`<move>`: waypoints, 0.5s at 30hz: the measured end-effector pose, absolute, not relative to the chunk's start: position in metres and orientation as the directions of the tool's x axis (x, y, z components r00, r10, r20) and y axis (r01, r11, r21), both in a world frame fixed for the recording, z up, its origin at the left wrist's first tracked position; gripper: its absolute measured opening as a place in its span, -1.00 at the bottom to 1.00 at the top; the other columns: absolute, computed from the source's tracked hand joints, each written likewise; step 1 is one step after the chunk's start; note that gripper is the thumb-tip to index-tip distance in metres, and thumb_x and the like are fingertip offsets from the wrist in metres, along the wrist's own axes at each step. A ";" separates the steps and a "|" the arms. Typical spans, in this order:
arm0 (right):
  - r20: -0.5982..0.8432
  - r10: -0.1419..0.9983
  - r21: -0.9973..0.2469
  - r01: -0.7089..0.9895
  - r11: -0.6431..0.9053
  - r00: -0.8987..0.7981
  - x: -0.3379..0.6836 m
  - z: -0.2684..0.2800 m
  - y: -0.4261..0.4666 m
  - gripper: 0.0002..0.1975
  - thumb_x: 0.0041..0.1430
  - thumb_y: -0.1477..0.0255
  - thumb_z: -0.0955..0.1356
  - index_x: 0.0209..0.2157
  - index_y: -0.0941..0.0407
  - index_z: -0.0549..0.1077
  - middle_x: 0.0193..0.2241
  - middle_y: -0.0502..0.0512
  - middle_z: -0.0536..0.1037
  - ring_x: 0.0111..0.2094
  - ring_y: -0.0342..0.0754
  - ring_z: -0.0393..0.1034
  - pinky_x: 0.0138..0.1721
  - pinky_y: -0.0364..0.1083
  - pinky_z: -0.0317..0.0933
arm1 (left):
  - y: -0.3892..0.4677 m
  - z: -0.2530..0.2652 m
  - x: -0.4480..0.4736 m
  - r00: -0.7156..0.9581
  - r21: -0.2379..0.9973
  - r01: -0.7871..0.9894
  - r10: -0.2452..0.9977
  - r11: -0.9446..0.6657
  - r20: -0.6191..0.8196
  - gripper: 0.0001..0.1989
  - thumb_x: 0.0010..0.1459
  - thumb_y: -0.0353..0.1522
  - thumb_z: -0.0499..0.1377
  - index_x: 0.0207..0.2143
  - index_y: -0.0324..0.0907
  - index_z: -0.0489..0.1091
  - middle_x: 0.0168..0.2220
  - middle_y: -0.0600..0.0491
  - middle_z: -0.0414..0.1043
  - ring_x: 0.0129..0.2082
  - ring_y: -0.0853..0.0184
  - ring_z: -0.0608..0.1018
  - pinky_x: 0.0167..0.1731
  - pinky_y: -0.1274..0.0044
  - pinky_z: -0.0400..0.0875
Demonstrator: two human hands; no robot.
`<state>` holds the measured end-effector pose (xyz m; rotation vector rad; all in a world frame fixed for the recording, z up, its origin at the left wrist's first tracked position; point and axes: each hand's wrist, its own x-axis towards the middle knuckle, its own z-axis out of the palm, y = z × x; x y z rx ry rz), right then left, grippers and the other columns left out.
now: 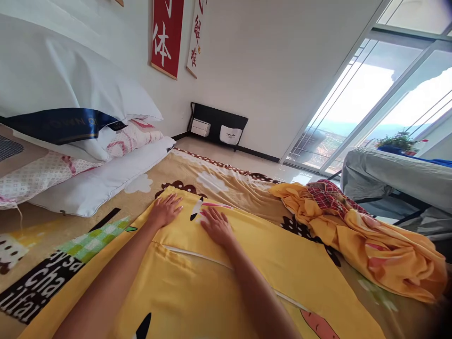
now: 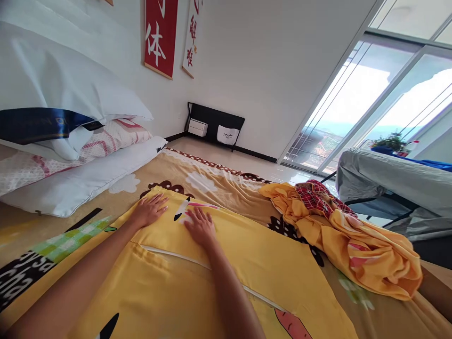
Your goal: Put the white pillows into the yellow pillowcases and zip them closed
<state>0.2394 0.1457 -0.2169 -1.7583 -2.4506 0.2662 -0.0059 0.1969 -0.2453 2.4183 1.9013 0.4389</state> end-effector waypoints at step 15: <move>0.028 0.965 -0.024 0.966 -0.259 0.259 0.527 -0.243 0.093 -0.35 0.25 0.11 -0.01 0.31 0.04 0.00 0.31 0.05 0.00 0.32 -0.03 -0.16 0.24 0.14 -0.13 | 0.198 -0.243 -0.006 0.200 0.158 0.961 0.966 -0.226 0.161 -0.45 0.27 -0.11 -0.15 0.28 0.01 0.06 0.34 0.07 -0.10 0.32 0.23 0.03 0.24 0.16 -0.16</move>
